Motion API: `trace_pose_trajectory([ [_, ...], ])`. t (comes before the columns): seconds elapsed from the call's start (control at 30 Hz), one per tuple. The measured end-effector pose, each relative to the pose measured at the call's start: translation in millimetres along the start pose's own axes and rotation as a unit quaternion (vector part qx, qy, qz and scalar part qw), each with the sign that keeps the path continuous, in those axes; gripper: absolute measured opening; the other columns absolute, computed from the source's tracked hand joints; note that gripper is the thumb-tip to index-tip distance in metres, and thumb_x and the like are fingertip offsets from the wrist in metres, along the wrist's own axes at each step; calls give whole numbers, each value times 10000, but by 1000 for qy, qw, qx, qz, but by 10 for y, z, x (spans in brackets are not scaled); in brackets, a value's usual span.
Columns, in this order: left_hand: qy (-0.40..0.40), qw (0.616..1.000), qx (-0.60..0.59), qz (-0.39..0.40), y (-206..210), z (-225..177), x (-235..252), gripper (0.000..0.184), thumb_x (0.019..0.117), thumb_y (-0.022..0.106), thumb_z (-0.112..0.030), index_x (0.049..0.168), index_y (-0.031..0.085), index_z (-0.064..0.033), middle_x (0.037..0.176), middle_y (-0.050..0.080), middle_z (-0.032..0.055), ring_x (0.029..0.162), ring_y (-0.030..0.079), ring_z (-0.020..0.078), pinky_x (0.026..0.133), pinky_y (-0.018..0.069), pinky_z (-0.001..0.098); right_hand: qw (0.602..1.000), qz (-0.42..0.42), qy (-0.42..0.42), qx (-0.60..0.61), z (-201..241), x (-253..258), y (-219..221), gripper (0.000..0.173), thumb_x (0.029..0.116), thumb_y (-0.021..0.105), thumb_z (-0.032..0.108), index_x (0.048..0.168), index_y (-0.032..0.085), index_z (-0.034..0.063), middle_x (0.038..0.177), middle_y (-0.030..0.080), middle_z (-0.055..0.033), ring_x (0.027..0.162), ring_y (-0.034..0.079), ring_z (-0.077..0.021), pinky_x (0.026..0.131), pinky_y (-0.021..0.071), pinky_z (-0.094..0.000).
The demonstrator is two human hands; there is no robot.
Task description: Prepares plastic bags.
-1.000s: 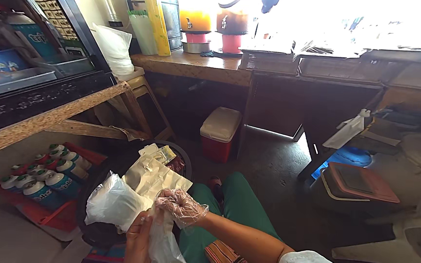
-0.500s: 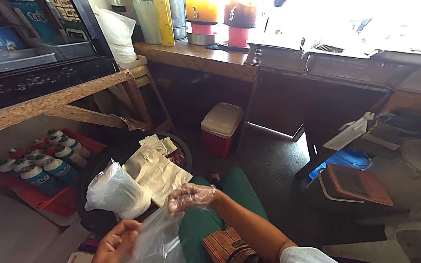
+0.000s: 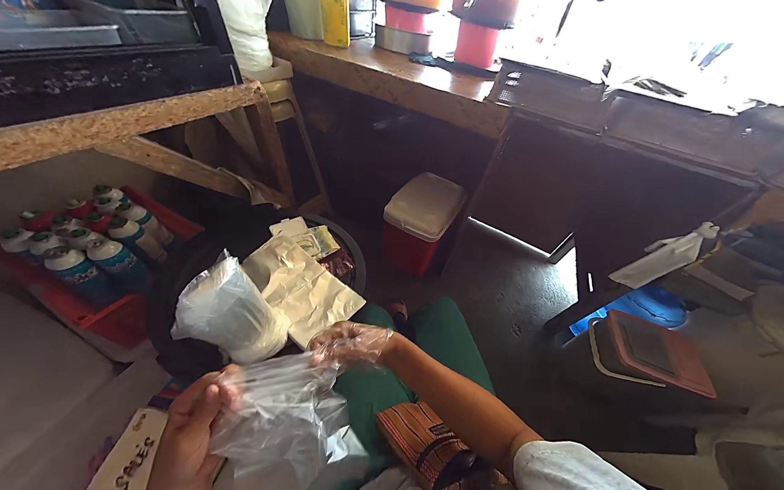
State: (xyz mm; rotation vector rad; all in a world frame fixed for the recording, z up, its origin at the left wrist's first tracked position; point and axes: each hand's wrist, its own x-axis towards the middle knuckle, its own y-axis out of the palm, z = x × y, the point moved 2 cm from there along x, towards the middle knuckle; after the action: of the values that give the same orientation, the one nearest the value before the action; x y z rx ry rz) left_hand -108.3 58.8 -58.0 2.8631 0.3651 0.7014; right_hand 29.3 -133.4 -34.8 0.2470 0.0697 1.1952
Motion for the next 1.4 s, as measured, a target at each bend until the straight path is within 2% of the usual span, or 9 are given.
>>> trace_pose_trajectory([
  [0.2, -229, 964, 129, 31, -51, 177, -121, 206, 986, 485, -120, 885, 645, -199, 726, 602, -213, 654, 554, -104, 642, 481, 113, 988, -105, 61, 90, -1, 128, -174, 248, 1042, 399, 56, 988, 629, 130, 811, 662, 94, 769, 634, -10, 768, 548, -220],
  [0.33, -123, 986, 113, -11, -229, 44, 96, 181, 956, 561, -119, 879, 690, -219, 772, 673, -171, 678, 600, -74, 641, 518, 133, 989, -132, 1, 65, 130, 660, -183, 227, 1055, 392, 97, 1009, 610, 141, 817, 665, 94, 747, 631, 1, 728, 552, -202],
  [0.5, -20, 954, 198, -222, -484, -245, 764, 108, 1031, 565, -163, 1105, 628, -114, 923, 656, -118, 792, 619, -51, 734, 546, 162, 971, -177, -116, -116, 421, 1549, -162, 176, 1036, 495, 31, 1095, 616, -82, 847, 633, -57, 714, 582, -49, 672, 527, -233],
  [0.67, -130, 888, 363, -251, -551, 22, 778, 430, 1075, 447, -132, 1280, 467, 245, 1232, 557, 389, 1111, 561, 309, 1003, 433, 408, 943, -171, 2, -284, 209, 1878, -160, 231, 1028, 538, 5, 1177, 620, -153, 1164, 645, -330, 1115, 626, -385, 1000, 477, -501],
  [0.77, -196, 872, 374, -246, -584, 368, 571, 418, 1078, 371, -54, 1328, 423, 278, 1324, 480, 478, 1274, 496, 485, 1104, 350, 495, 927, -137, 70, -343, -40, 1767, -174, 344, 1058, 474, 39, 1315, 568, -168, 1378, 562, -347, 1357, 503, -410, 1171, 328, -473],
  [1.03, -229, 877, 223, -358, -620, 1294, 146, 593, 1024, 525, -34, 1519, 256, 155, 1539, 362, 341, 1423, 391, 368, 1181, 321, 443, 921, -195, 172, -292, -919, 1665, -331, 362, 1062, 497, 110, 1317, 578, -132, 1411, 536, -334, 1362, 490, -426, 1150, 353, -532],
  [1.13, -223, 894, 61, -383, -551, 1210, 110, 357, 1076, 389, -107, 1414, 395, 7, 1196, 547, 92, 953, 540, 92, 791, 488, 268, 926, -202, 198, -249, -740, 1582, -295, 374, 1071, 491, 128, 1341, 561, -120, 1394, 551, -320, 1325, 527, -395, 1128, 388, -512],
  [1.23, -224, 903, -18, -365, -435, 1078, 99, 169, 1068, 456, -120, 1221, 518, -80, 916, 634, -22, 644, 547, -7, 520, 462, 161, 957, -199, 200, -61, -594, 1404, -328, 380, 1086, 464, 141, 1421, 486, -39, 1245, 602, -226, 1054, 591, -247, 933, 487, -396],
  [1.4, -265, 872, 133, -390, -388, 1104, 77, 432, 1000, 629, -74, 1379, 490, 77, 1273, 604, 214, 1109, 611, 215, 944, 529, 381, 961, -186, 184, -93, -803, 1355, -342, 245, 1019, 504, -9, 1252, 550, -68, 960, 605, -122, 778, 579, -130, 748, 523, -307],
])
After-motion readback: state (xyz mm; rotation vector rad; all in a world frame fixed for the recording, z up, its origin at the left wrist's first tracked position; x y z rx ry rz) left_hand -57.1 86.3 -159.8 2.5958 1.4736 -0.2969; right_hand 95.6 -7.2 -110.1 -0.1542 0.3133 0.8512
